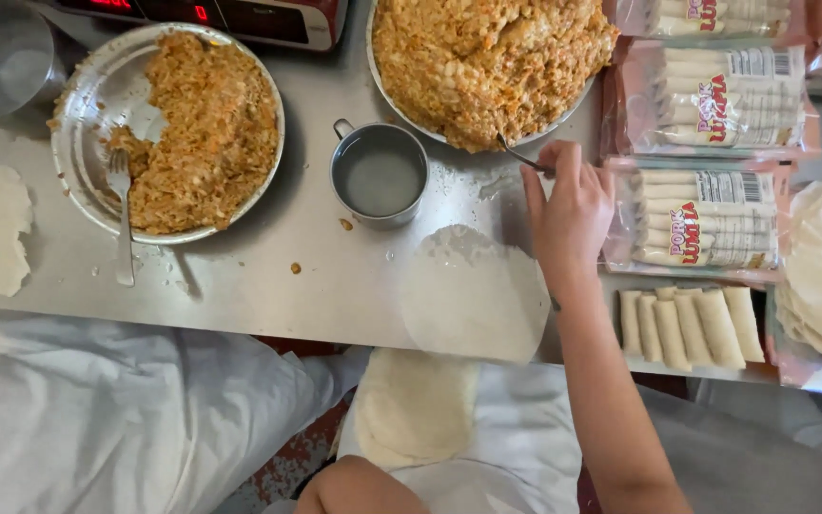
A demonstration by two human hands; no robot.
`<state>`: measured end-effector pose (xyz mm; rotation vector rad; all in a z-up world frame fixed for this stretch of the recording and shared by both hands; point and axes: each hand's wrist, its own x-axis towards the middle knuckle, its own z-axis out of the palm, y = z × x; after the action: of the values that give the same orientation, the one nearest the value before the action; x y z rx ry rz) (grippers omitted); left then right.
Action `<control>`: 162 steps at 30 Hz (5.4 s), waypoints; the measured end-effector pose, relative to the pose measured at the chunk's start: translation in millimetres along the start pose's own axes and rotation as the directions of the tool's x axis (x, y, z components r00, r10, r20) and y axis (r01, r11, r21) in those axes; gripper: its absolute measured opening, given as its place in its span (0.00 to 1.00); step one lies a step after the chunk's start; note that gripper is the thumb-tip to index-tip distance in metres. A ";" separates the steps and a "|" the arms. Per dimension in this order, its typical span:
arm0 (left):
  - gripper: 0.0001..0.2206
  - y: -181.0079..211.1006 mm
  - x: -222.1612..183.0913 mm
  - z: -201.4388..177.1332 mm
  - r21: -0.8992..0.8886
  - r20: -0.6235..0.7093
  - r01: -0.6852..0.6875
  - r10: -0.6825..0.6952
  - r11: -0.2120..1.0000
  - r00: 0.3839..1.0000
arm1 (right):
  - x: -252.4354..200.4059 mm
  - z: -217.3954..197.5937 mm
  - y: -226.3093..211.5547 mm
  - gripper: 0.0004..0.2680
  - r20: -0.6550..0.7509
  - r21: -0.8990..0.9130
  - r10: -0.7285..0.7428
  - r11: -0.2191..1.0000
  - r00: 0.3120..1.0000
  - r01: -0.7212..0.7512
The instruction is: A person is manually portioning meat filling onto wrappers and rolling them into lumpia rolls on a production table.
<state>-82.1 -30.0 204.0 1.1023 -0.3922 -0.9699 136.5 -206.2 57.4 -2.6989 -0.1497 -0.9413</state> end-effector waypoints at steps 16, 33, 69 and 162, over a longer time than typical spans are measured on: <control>0.07 -72.9 15.2 -144.5 0.906 -0.299 -0.013 0.663 0.423 0.687 | 22.5 -38.7 24.0 0.15 0.069 0.071 0.062 0.995 0.996 -0.067; 0.15 -106.6 21.7 -178.9 0.993 -0.064 -0.023 0.691 0.116 0.720 | 32.6 -14.1 28.4 0.06 0.169 0.344 0.154 0.916 0.974 -0.204; 0.45 -106.9 17.8 -181.3 0.997 -0.058 0.081 0.610 -0.011 0.790 | 25.2 -37.0 54.8 0.09 0.227 0.184 0.015 0.981 0.974 -0.057; 0.10 -103.5 26.0 -150.1 0.791 -0.610 0.346 0.612 0.504 0.503 | -141.9 -89.6 -56.6 0.12 0.390 0.117 0.409 0.867 0.825 -0.485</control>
<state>-10.7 22.3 42.5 2.3023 -0.0851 0.2129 -38.3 -179.2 48.9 -2.5027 0.2948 -0.2750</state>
